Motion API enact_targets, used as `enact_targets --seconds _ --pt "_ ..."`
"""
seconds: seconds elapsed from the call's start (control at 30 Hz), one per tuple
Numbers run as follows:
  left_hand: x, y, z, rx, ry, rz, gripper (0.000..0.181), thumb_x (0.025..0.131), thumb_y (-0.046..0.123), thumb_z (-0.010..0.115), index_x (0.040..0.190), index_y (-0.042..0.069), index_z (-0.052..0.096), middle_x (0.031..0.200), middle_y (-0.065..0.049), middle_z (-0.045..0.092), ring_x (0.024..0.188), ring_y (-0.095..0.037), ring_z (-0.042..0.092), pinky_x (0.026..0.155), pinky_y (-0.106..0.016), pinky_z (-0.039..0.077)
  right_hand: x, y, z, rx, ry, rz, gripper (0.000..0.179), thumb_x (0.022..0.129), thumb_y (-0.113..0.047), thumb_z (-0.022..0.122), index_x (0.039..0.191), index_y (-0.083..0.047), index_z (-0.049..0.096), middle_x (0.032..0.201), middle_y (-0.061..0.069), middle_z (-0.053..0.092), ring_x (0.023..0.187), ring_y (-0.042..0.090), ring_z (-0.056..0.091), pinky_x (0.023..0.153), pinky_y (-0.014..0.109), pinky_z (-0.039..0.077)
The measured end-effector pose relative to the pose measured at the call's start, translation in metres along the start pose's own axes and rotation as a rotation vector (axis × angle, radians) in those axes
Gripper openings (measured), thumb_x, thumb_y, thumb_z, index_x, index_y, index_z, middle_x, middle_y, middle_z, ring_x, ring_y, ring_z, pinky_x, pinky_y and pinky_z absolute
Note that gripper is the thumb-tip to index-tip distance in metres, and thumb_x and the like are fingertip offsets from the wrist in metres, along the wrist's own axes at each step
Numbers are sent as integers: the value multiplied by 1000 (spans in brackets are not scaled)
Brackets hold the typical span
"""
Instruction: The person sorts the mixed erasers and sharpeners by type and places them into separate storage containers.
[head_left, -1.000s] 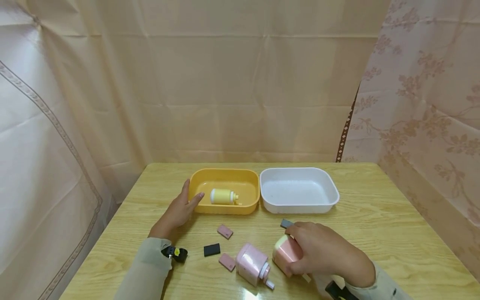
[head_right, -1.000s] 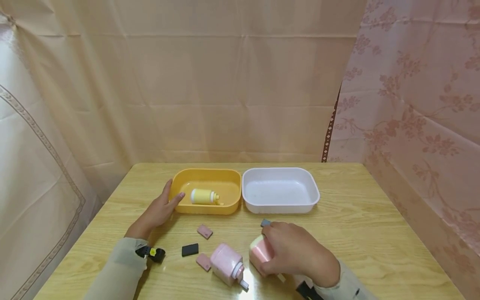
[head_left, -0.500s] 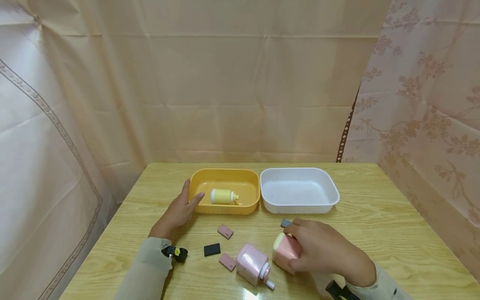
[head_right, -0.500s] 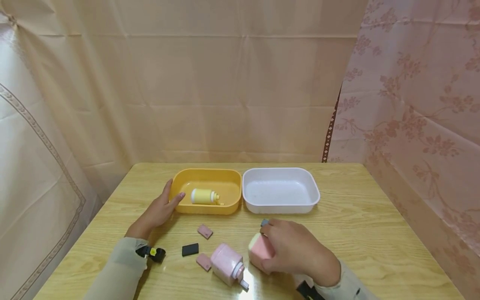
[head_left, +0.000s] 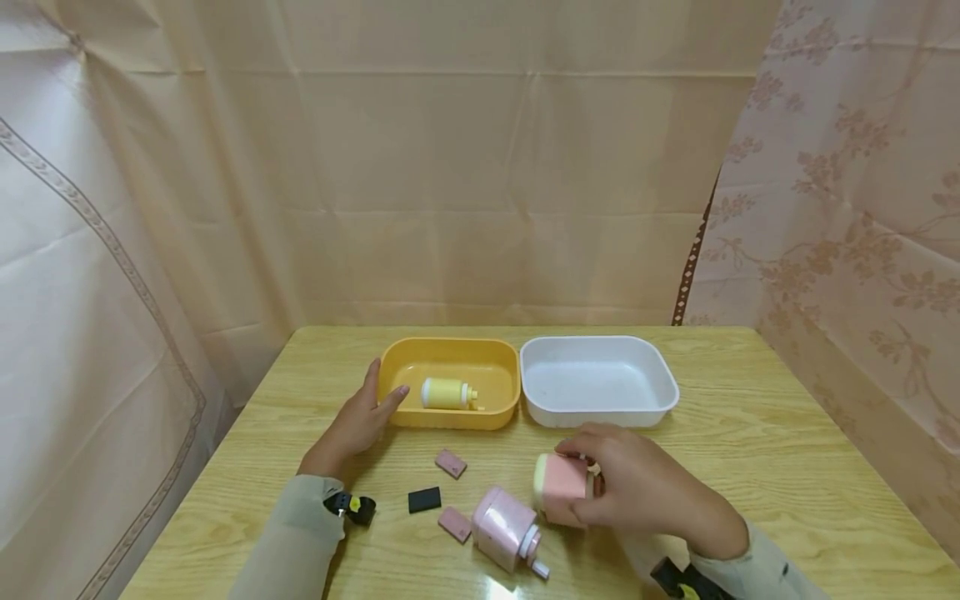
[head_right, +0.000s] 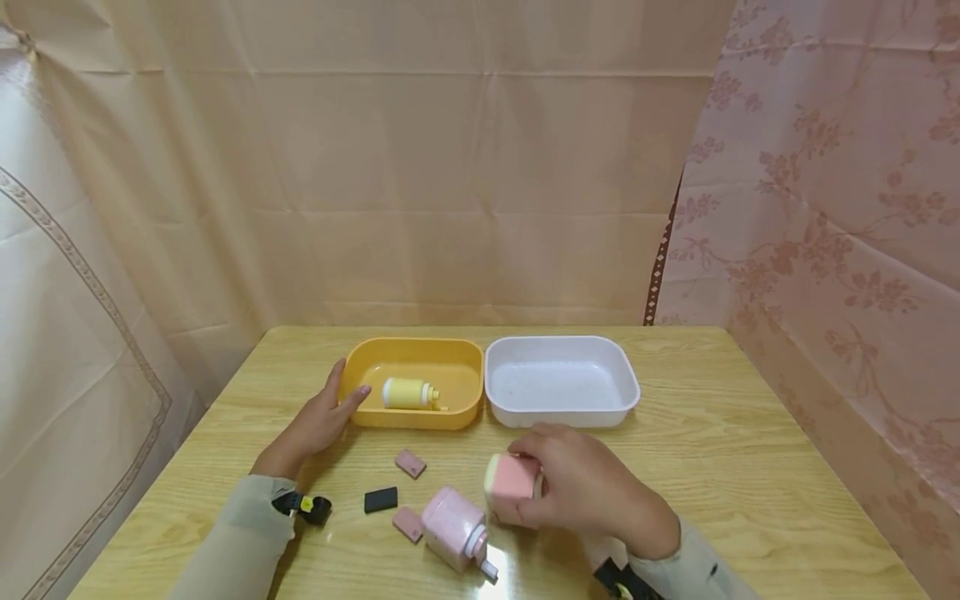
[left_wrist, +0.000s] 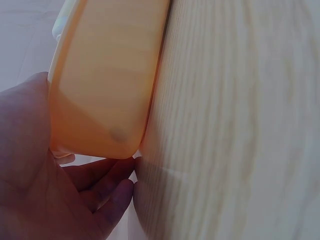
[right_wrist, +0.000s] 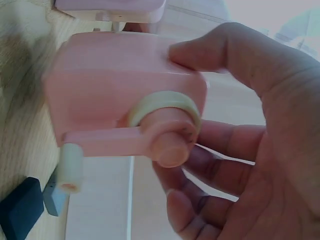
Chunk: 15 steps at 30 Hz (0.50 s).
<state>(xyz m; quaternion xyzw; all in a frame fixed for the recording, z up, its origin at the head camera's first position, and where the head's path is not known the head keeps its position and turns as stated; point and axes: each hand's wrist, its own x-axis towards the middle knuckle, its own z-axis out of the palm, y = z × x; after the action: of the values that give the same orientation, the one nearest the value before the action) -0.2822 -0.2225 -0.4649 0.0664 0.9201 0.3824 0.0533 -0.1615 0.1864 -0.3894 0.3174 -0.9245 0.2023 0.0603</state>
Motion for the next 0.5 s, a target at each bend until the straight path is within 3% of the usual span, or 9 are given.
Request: enact_targets --seconds 0.27,0.5 --pt "0 0 1 -5 0 4 104 99 76 37 165 14 -15 173 -20 8 156 -45 19 125 -62 16 4 7 1 141 75 -25 52 69 -20 87 119 -19 72 104 -17 68 93 2 61 78 29 56" --pt "1 0 0 -9 4 -2 105 99 77 38 166 15 -14 173 -19 9 157 -44 19 125 -61 16 9 10 3 176 176 -59 57 71 -27 93 123 -22 69 110 -19 68 97 0 62 83 32 57"
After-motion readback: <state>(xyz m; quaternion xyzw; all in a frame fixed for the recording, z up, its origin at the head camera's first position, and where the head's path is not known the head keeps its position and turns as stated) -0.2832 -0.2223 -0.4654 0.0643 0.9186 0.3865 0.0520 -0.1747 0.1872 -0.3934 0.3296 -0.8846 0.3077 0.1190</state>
